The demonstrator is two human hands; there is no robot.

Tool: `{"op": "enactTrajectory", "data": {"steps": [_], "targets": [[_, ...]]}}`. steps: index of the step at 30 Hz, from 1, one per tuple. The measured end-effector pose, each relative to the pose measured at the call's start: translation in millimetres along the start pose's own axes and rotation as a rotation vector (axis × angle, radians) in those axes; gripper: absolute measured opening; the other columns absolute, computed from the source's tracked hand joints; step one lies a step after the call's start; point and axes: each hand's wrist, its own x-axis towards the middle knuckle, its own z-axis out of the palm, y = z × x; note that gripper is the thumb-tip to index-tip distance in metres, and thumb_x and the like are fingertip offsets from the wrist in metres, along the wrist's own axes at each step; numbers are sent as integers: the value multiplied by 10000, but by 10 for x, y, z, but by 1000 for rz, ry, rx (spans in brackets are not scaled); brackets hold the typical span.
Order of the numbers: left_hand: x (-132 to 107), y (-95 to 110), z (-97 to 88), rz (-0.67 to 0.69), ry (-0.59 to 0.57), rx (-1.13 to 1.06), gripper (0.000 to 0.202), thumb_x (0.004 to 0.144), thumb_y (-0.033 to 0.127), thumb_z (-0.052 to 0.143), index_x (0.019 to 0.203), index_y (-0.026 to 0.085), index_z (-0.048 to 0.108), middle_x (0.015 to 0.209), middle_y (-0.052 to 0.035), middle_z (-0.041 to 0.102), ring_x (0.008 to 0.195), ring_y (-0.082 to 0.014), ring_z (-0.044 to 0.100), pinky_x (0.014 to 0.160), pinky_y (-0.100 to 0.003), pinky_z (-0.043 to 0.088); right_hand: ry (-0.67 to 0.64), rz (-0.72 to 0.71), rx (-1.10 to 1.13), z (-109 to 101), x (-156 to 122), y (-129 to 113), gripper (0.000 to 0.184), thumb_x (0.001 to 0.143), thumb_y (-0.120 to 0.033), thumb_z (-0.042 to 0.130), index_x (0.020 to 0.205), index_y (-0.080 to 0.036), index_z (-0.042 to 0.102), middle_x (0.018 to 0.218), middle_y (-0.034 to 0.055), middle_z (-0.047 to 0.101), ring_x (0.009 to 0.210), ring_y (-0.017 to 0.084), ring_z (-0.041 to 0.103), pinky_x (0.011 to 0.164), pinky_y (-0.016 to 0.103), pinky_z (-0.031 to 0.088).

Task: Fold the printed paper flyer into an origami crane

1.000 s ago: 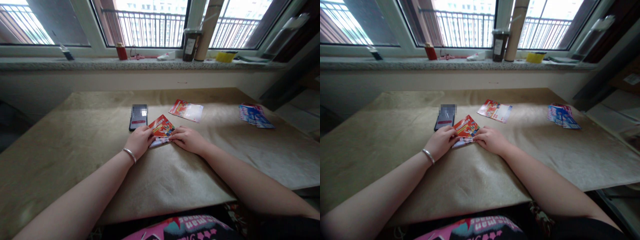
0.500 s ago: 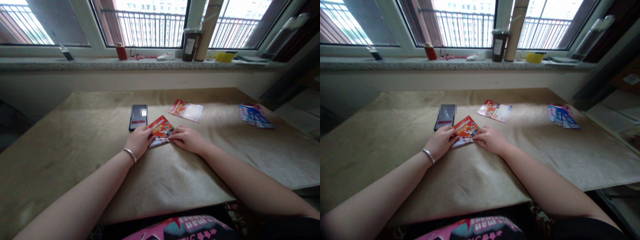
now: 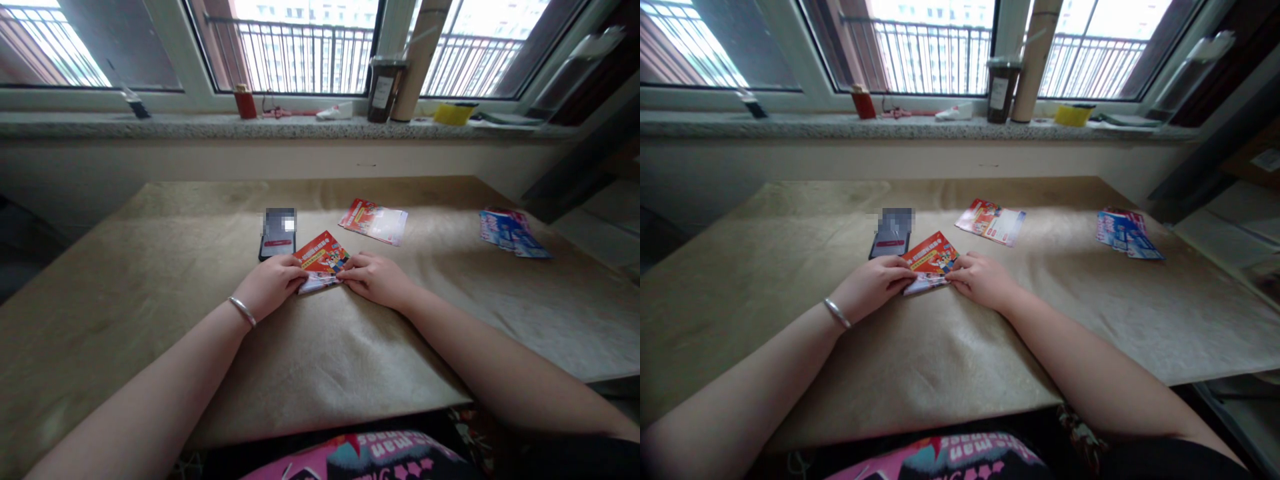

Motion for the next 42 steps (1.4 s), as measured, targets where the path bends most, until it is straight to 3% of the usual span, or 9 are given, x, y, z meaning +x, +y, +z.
{"op": "enactTrajectory", "data": {"steps": [7,17,23,29,42], "targets": [[-34,94,-28,-47,-49,115,277,926,271,451,1039,201,695,935,-69,648,846,-185,590,771,-313,492,8,-7,-40,20,7,4,224,890,-271,521,993,-249,718,944,51,681,832,164,588,715,284,458],[-28,167,-31,-101,-34,167,260,913,267,466,989,178,698,943,-80,640,888,-204,585,806,-338,500,11,-19,-81,14,2,-2,237,907,-292,495,988,-261,716,936,36,683,834,156,584,698,269,440],[-7,218,-10,-13,-17,175,241,920,243,456,920,154,680,946,-92,630,958,-214,561,863,-356,495,4,-3,-69,3,24,-10,233,900,-288,507,986,-258,721,930,43,685,830,159,585,699,273,440],[-14,251,43,47,-55,148,277,940,258,426,1148,217,604,993,-72,632,925,-193,583,821,-344,512,-12,10,-66,-3,42,-20,231,895,-291,513,985,-261,723,921,42,682,826,161,586,697,273,442],[-31,379,-21,44,-124,266,332,927,238,426,1229,183,552,1080,-97,617,1018,-235,578,829,-363,522,4,-73,-135,-6,52,-21,230,895,-256,506,967,-225,722,908,76,670,823,183,560,729,306,459]]}}
